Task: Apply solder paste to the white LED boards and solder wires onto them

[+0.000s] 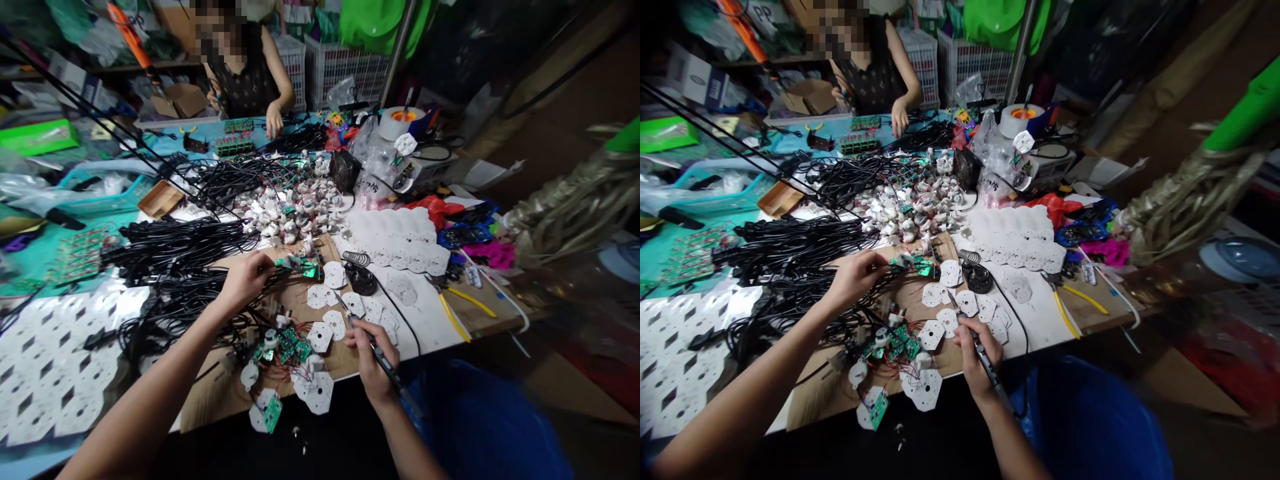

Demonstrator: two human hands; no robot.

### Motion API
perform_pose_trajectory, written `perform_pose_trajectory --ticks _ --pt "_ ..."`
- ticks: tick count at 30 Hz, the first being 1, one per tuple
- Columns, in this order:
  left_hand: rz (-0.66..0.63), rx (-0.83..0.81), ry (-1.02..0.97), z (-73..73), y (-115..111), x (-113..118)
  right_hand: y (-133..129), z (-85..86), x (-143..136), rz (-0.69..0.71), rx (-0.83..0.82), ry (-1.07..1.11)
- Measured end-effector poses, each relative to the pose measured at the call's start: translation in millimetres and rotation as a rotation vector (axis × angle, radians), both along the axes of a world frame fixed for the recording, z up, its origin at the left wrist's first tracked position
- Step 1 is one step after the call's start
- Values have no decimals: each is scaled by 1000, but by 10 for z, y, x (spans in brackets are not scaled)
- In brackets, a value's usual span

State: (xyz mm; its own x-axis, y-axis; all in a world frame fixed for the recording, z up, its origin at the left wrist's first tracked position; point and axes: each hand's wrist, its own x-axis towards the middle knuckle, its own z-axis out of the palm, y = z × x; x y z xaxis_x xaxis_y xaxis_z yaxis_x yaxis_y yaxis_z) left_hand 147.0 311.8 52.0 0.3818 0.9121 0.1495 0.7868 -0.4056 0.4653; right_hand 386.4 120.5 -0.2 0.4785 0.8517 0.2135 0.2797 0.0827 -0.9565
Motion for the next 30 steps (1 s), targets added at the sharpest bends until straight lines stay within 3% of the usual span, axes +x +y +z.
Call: perform_pose_trajectory --ticks 5,10,13,17,19,22,25,30 --pt "353 57 -322 39 89 -24 2 -8 -13 -5 -9 3" --pt "465 244 -557 118 225 -23 7 28 -3 2 2 3" --pt "326 229 -496 178 161 -62 10 28 7 0 4 -5" --pt "-144 62 -191 71 -84 -115 14 12 2 -12 4 -3" --pt "-301 -18 5 -28 -190 -144 17 19 4 -15 10 0" --pt "-379 -68 207 -95 -256 -172 16 45 36 -12 6 6" --pt "-410 -52 248 -34 -248 -118 7 48 91 -38 23 6" --pt "-324 5 215 8 -330 304 -14 -22 164 -93 34 -7"
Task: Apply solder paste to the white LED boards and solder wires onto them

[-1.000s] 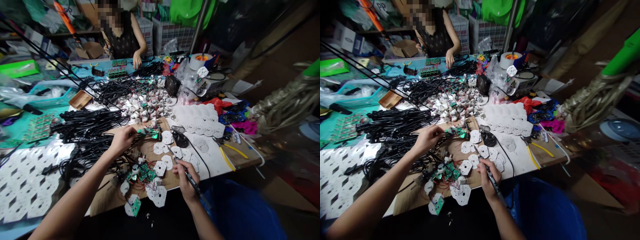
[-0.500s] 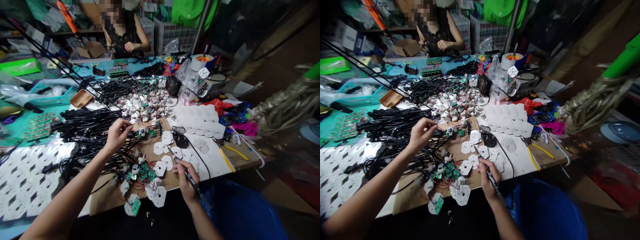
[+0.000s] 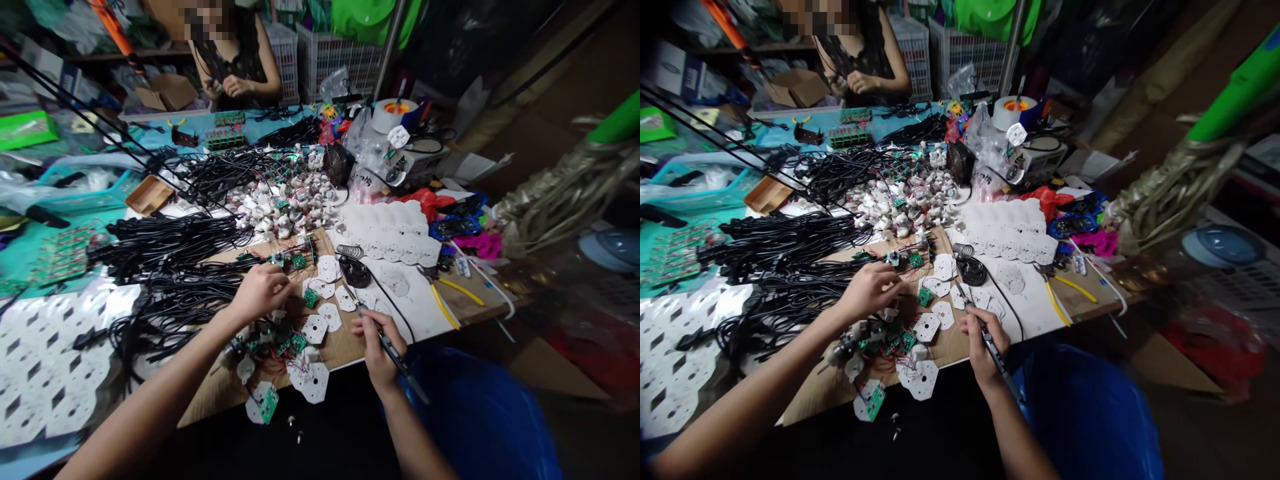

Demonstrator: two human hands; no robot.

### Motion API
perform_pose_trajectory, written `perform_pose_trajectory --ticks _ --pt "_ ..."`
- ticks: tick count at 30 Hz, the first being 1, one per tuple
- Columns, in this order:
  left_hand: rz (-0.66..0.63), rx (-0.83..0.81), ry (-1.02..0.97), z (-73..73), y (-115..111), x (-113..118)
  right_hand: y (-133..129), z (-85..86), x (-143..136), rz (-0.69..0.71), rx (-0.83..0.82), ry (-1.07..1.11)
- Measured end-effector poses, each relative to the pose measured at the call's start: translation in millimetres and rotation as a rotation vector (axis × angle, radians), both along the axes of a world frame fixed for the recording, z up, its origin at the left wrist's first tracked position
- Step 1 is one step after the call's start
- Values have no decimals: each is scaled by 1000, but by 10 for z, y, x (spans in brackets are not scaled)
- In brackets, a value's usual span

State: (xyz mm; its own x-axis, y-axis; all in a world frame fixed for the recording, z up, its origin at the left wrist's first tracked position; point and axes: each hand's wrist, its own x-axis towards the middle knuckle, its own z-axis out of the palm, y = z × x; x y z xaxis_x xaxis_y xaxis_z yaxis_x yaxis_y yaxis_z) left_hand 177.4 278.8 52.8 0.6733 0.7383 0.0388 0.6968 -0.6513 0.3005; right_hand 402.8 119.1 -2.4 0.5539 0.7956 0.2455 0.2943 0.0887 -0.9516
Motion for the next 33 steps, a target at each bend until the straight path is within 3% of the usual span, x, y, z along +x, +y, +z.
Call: perform_pose_trajectory --ticks 4,7,10,14,17,20,27,33 --pt "141 -38 40 -123 -103 415 -10 -41 94 -53 -16 -30" --pt "242 -122 -7 -178 -82 561 -6 -44 204 -101 -47 -88" --pt "219 -283 -216 -194 -6 555 17 -35 289 -138 -82 -119" --pt "169 -644 -597 -201 57 469 69 -16 306 -171 -117 -119" --pt "182 -781 -692 -172 59 437 106 -9 288 -186 -128 -149" --pt "176 -755 -593 -114 67 432 132 -13 277 -194 -121 -198" --pt "139 -416 -135 -135 195 319 173 -18 282 -211 -126 -288" --pt "156 -421 -72 -242 165 198 261 82 344 -173 -157 -394"
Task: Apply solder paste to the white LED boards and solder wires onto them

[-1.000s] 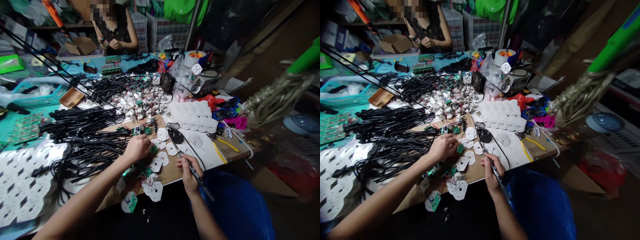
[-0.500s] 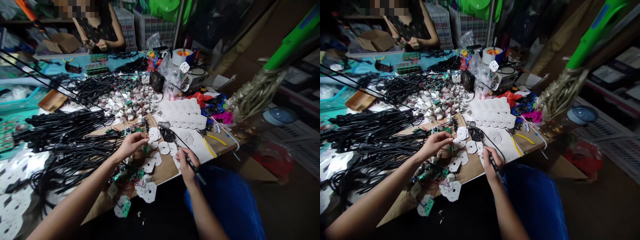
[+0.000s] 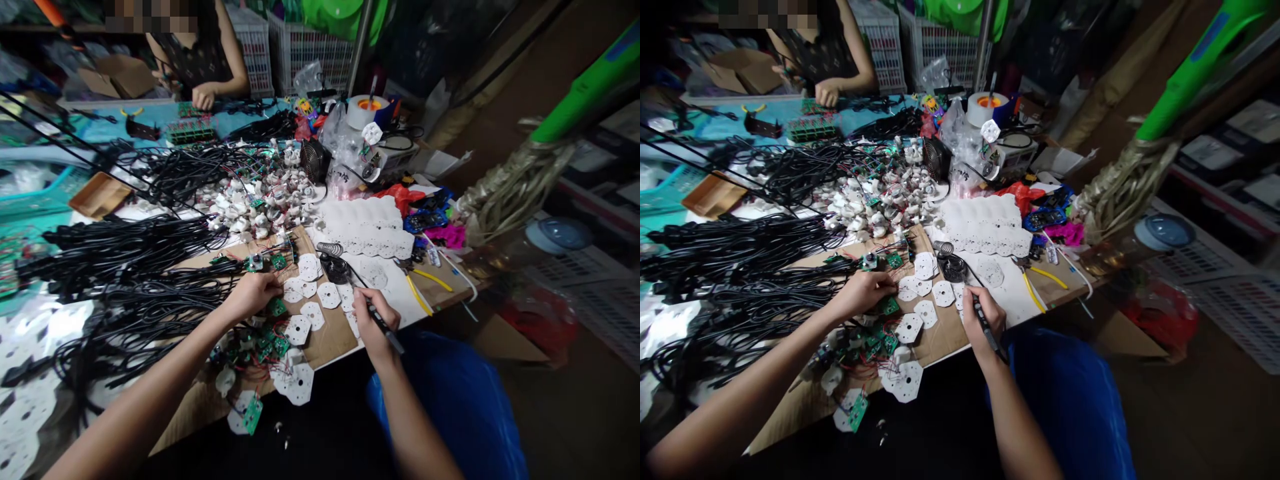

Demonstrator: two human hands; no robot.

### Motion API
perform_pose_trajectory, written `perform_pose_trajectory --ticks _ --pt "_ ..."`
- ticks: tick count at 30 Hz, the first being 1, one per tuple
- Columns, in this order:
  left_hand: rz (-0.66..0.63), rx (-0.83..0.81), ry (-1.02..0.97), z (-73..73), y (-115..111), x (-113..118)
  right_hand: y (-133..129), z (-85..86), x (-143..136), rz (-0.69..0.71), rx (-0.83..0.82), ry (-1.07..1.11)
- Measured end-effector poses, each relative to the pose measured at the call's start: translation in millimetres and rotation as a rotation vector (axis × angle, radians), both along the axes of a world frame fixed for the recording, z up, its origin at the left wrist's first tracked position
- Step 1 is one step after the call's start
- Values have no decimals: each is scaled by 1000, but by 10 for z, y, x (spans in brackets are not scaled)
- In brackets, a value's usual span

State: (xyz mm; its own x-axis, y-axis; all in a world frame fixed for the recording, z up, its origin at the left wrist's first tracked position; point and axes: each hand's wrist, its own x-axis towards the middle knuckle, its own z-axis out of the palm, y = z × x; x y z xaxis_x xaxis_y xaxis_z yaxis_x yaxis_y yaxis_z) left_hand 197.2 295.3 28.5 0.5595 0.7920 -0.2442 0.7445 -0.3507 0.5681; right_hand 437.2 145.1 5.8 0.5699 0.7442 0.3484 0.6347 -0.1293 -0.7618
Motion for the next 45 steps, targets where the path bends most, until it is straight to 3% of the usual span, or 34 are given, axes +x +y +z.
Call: perform_pose_trajectory --ticks 5,9,19,29,45 --pt "42 -45 -57 -13 -52 -43 -27 106 -46 -16 -10 47" --pt "62 -69 -47 -42 -65 -57 -134 121 -227 73 50 145" --pt "126 -44 10 -65 -58 -21 -85 -78 -766 292 54 365" --pt "136 -77 -8 -102 -47 -30 3 -103 -811 324 1 466" --pt "128 -93 -7 -67 -49 -12 19 -59 -804 349 -25 414"
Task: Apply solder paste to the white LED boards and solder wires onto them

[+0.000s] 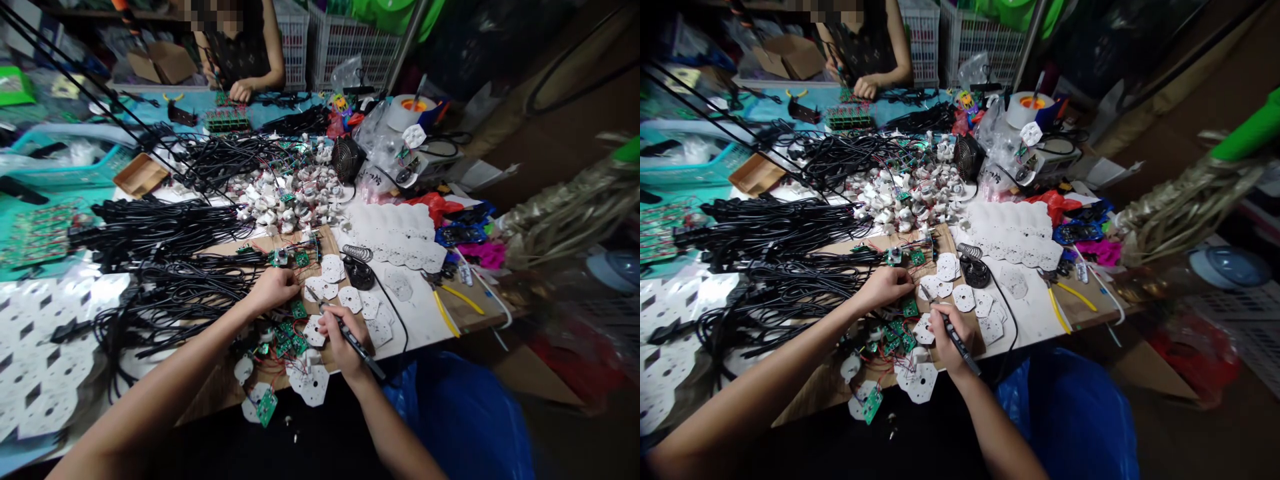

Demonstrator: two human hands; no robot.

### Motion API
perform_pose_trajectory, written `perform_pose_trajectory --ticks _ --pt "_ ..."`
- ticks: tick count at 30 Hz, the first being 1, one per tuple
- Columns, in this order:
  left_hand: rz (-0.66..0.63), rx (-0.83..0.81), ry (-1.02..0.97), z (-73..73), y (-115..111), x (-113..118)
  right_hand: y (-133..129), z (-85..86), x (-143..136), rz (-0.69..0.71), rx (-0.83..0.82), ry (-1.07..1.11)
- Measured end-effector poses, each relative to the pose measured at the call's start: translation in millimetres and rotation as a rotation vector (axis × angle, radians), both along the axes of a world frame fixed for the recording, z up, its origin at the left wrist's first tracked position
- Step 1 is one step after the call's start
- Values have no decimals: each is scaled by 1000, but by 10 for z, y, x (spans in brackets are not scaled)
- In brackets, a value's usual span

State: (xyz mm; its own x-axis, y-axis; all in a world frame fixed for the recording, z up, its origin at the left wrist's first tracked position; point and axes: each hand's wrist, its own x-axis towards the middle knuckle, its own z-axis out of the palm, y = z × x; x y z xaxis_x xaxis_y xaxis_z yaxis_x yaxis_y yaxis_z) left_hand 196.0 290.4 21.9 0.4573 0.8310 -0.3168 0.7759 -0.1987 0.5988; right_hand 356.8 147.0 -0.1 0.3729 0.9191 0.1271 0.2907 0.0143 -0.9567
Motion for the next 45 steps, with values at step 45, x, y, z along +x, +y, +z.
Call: perform_pose_trajectory --ticks 45 --pt "-150 160 35 -54 -19 -17 2 -113 44 26 -30 142"
